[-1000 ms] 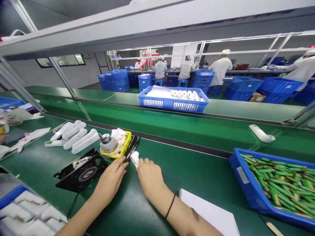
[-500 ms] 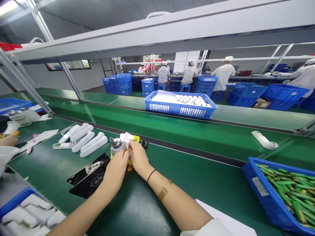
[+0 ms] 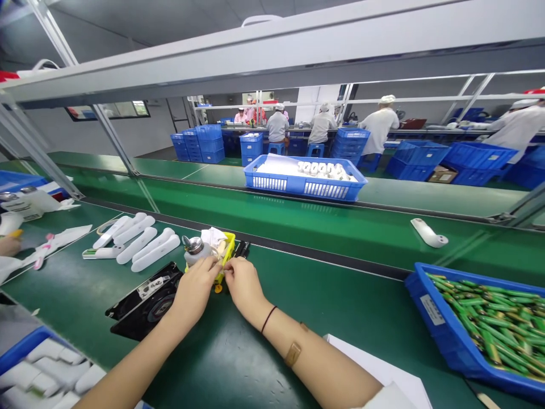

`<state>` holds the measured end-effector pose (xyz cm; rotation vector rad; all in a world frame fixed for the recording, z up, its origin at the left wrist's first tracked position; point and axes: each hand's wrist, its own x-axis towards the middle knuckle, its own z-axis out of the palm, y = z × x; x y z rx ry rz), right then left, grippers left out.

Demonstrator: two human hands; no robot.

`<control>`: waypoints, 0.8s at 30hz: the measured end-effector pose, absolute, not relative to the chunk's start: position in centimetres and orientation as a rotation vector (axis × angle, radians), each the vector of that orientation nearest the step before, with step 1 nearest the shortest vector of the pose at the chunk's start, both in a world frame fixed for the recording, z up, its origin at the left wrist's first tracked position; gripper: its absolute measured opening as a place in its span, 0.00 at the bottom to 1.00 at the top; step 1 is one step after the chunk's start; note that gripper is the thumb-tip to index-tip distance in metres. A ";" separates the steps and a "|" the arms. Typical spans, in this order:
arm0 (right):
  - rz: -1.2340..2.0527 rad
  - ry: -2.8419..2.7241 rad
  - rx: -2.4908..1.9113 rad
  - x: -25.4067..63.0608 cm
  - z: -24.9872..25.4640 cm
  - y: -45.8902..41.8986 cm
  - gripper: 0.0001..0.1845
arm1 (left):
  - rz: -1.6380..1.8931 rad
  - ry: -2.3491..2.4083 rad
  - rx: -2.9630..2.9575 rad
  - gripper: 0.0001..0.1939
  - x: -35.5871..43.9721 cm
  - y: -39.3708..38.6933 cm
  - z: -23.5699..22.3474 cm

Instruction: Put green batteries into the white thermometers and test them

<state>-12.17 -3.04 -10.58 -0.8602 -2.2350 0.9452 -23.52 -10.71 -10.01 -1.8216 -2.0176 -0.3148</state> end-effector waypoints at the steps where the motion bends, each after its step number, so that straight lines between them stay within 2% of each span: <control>1: 0.929 -2.236 -0.877 -12.2 -10.4 -2.9 0.09 | -0.325 -1.980 -1.838 0.11 -23.7 -10.5 -10.2; 6: 0.927 -2.159 -1.019 -13.4 -10.3 -1.7 0.06 | -0.420 -1.832 -1.871 0.12 -24.6 -9.9 -11.1; 10: 0.992 -2.032 -1.152 -13.6 -10.6 1.8 0.11 | -0.505 -1.763 -1.855 0.14 -25.1 -10.4 -11.7; 15: 1.106 -2.221 -0.847 -10.9 -9.3 5.4 0.10 | -0.544 -1.789 -1.807 0.15 -24.9 -11.2 -11.2; 18: 1.130 -2.406 -0.653 -9.5 -8.5 5.6 0.16 | -0.564 -1.847 -1.785 0.23 -23.7 -11.7 -10.7; 20: 1.118 -2.513 -0.556 -9.2 -8.2 5.3 0.18 | -0.580 -1.800 -1.894 0.23 -22.0 -12.0 -10.7; 22: 1.089 -2.604 -0.488 -9.3 -8.3 4.8 0.16 | -0.546 -1.737 -2.080 0.23 -20.0 -12.4 -11.1; 24: 1.048 -2.682 -0.453 -9.6 -8.6 4.3 0.14 | -0.456 -1.742 -2.246 0.28 -18.0 -12.7 -11.8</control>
